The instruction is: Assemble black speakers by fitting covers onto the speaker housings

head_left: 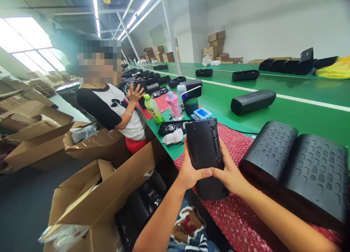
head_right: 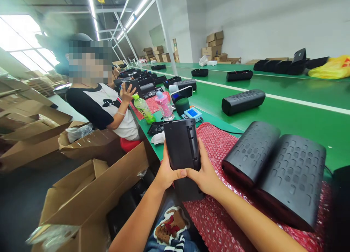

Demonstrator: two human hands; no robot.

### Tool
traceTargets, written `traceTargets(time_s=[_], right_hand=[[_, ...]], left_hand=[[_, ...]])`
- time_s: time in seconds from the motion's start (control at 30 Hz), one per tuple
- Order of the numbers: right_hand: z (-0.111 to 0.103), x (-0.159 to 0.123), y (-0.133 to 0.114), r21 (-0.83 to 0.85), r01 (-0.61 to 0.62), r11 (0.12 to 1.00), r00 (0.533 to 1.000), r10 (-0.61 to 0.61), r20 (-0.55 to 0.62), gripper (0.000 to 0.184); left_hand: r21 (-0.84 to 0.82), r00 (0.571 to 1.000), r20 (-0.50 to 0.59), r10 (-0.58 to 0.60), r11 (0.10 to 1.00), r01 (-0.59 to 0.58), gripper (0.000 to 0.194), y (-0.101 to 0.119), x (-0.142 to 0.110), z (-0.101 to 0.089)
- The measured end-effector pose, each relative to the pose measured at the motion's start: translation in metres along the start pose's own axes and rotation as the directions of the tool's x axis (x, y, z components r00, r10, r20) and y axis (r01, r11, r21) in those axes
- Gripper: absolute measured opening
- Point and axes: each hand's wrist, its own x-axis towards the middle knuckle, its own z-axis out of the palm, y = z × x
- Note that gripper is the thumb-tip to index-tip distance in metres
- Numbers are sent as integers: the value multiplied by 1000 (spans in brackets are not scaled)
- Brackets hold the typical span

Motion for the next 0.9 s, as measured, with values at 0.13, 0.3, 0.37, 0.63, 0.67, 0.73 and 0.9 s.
traceTargets(time_s=[0.13,0.3,0.37,0.63,0.67,0.73,0.9], right_hand=[[-1,1,2,9,1,1000,1000,-1,12,99],[-1,1,2,26,-19,999,1000,18,23,99],[-1,1,1,11,-12,1000,1000,12,15,99],[-1,1,0,-9,-10,1000,1000,10,3,98],[-1,1,-1,-9,-11,1000,1000,11,4,98],[-1,1,-1,-4,-11,1000,1000,11,4,98],[-1,1,-1,3,-8,1000,1000,8,6,99]], left_hand=[[35,1000,-8,-2,999,2,140,0,0,0],[47,1000,-12,3,999,-3,140,0,0,-1],[57,1000,-15,-4,998,5,141,0,0,-1],[45,1000,-23,-10,999,11,142,1,0,1],[49,1000,-24,-5,999,6,142,2,0,1],[60,1000,-22,2,998,-1,141,2,0,1],[60,1000,-6,6,998,-6,140,2,-1,1]])
